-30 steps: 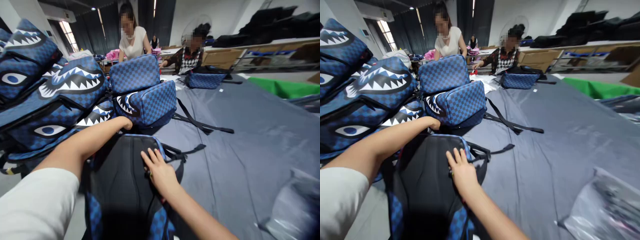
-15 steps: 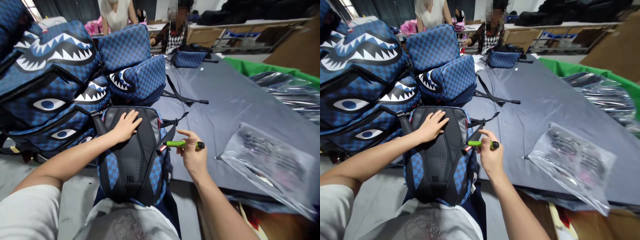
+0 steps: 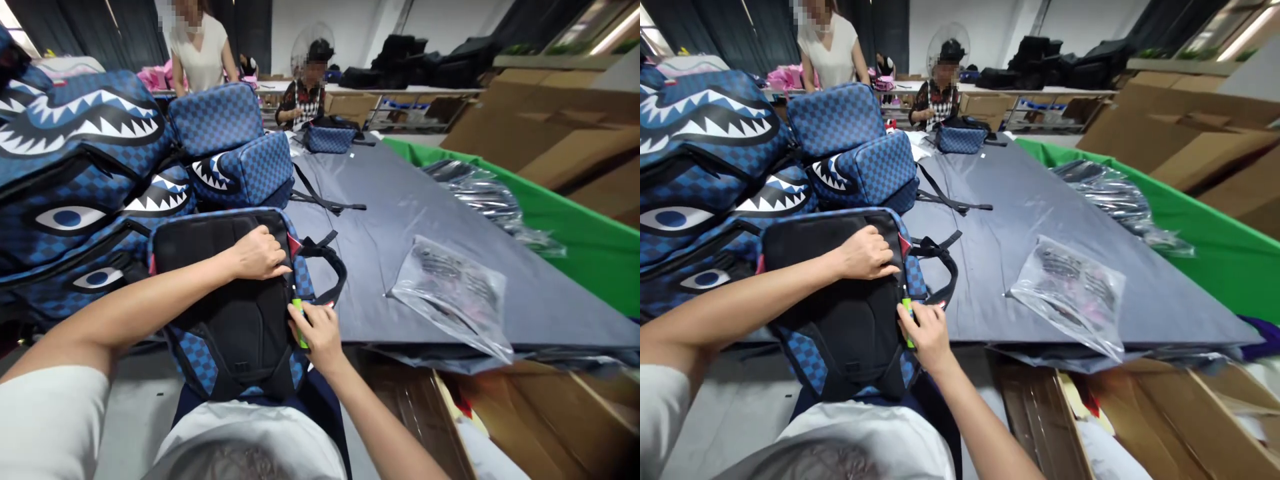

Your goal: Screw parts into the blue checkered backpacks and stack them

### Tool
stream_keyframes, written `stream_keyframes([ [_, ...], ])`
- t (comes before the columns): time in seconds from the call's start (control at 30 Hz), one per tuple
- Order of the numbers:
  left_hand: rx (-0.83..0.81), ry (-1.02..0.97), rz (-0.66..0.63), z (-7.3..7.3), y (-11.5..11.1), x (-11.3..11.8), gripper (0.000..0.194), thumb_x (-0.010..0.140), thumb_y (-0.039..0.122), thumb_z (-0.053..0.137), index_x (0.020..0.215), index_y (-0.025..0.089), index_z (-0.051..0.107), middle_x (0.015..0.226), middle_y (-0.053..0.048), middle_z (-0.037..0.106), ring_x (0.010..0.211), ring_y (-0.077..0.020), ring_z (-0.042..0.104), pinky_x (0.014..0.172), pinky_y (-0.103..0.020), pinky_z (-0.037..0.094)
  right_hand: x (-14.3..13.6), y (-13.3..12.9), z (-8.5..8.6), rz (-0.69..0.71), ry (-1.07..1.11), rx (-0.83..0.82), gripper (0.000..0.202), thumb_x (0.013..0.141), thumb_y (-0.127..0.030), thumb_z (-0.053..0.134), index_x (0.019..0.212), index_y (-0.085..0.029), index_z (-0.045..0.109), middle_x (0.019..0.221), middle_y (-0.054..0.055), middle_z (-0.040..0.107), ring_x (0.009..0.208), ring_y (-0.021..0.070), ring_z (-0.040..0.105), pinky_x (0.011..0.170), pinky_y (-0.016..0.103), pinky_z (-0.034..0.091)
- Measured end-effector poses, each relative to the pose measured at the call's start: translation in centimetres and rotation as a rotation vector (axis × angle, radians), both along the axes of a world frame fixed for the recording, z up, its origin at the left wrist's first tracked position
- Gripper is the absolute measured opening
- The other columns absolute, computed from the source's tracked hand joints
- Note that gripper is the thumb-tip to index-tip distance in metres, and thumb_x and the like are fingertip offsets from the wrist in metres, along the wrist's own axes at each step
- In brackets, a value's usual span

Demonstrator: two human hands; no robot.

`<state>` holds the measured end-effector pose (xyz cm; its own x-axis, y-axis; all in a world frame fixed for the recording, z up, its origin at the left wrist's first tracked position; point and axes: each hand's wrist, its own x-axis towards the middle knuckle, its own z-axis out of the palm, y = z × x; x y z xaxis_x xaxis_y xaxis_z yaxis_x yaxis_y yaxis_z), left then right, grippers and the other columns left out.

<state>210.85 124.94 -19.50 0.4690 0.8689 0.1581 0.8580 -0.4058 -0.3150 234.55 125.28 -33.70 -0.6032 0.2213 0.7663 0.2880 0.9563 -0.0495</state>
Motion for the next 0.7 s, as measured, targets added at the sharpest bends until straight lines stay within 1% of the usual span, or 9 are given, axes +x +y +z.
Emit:
stream_keyframes([
  [0.13, 0.389, -0.051, -0.035, 2.6, -5.1, 2.3, 0.053, 0.098, 0.054, 0.045, 0.065, 0.016, 0.063, 0.059, -0.006, 0.062, 0.060, -0.0175, 0.057, 0.068, -0.036, 0.031, 2.5, -1.5, 3.6, -0.039, 0.127, 0.015, 0.034, 0.089, -0.013, 0.067, 0.121, -0.020, 0.062, 0.104, 0.011, 0.072, 0.089, 0.0193, 0.069, 0.099, 0.044, 0.042],
  [0.2, 0.448, -0.094, 0.068, 2.9, -6.3, 2.4, 0.054, 0.098, 0.057, 0.046, 0.066, 0.016, 0.063, 0.060, -0.005, 0.063, 0.062, -0.0178, 0.058, 0.068, -0.036, 0.031, 2.3, -1.9, 4.7, -0.042, 0.180, -0.052, 0.042, 0.088, -0.013, 0.067, 0.128, -0.023, 0.057, 0.109, 0.011, 0.072, 0.095, 0.0208, 0.069, 0.103, 0.046, 0.041],
  [0.23, 0.425, -0.112, 0.148, 2.6, -6.5, 2.2, 0.054, 0.097, 0.059, 0.046, 0.068, 0.016, 0.064, 0.062, -0.005, 0.064, 0.063, -0.0184, 0.059, 0.068, -0.035, 0.031, 1.9, -1.7, 4.8, -0.020, 0.205, -0.102, 0.045, 0.088, -0.013, 0.067, 0.131, -0.024, 0.055, 0.112, 0.011, 0.071, 0.099, 0.0212, 0.069, 0.104, 0.047, 0.042],
  [0.33, 0.123, -0.106, 0.336, 0.5, -5.6, 1.0, 0.047, 0.093, 0.059, 0.055, 0.076, 0.016, 0.067, 0.072, -0.006, 0.070, 0.073, -0.0202, 0.065, 0.067, -0.033, 0.030, -0.1, -0.4, 3.2, 0.096, 0.261, -0.364, 0.038, 0.091, -0.019, 0.065, 0.127, -0.026, 0.057, 0.114, 0.008, 0.073, 0.103, 0.0221, 0.070, 0.104, 0.047, 0.046],
  [0.4, -0.093, -0.065, 0.354, -1.3, -4.3, 0.5, 0.036, 0.087, 0.052, 0.068, 0.084, 0.017, 0.068, 0.081, -0.005, 0.073, 0.082, -0.0215, 0.067, 0.070, -0.033, 0.032, -1.4, 0.7, 1.3, 0.138, 0.335, -0.652, 0.029, 0.093, -0.026, 0.063, 0.121, -0.024, 0.059, 0.107, 0.008, 0.074, 0.098, 0.0225, 0.071, 0.096, 0.045, 0.053],
  [0.5, -0.190, -0.042, 0.304, -3.8, -2.4, 1.0, 0.032, 0.076, 0.044, 0.081, 0.088, 0.017, 0.068, 0.087, -0.005, 0.073, 0.088, -0.0231, 0.067, 0.074, -0.033, 0.035, -2.7, 1.6, -0.8, 0.120, 0.504, -1.045, 0.028, 0.093, -0.036, 0.062, 0.117, -0.022, 0.059, 0.091, 0.005, 0.074, 0.079, 0.0207, 0.073, 0.076, 0.038, 0.059],
  [0.57, -0.208, -0.058, 0.266, -5.1, -1.8, 1.7, 0.031, 0.077, 0.042, 0.081, 0.089, 0.017, 0.066, 0.087, -0.005, 0.072, 0.089, -0.0229, 0.066, 0.075, -0.033, 0.037, -3.1, 1.6, -1.0, 0.060, 0.569, -1.085, 0.025, 0.092, -0.039, 0.063, 0.108, -0.021, 0.062, 0.081, 0.002, 0.072, 0.067, 0.0179, 0.070, 0.069, 0.035, 0.058],
  [0.63, -0.188, -0.084, 0.235, -6.2, -2.1, 2.2, 0.026, 0.081, 0.037, 0.077, 0.090, 0.016, 0.065, 0.087, -0.005, 0.070, 0.089, -0.0227, 0.064, 0.078, -0.034, 0.039, -3.4, 1.5, -0.4, -0.027, 0.569, -0.987, 0.021, 0.092, -0.040, 0.063, 0.093, -0.020, 0.064, 0.076, 0.001, 0.069, 0.063, 0.0167, 0.067, 0.066, 0.033, 0.056],
  [0.7, -0.075, -0.125, 0.181, -7.1, -2.8, 2.3, 0.017, 0.087, 0.033, 0.071, 0.089, 0.017, 0.065, 0.085, -0.004, 0.068, 0.088, -0.0216, 0.062, 0.083, -0.036, 0.042, -3.8, 1.7, 0.3, -0.114, 0.555, -0.853, 0.026, 0.093, -0.041, 0.060, 0.080, -0.019, 0.064, 0.074, 0.003, 0.068, 0.064, 0.0172, 0.066, 0.065, 0.032, 0.054],
])
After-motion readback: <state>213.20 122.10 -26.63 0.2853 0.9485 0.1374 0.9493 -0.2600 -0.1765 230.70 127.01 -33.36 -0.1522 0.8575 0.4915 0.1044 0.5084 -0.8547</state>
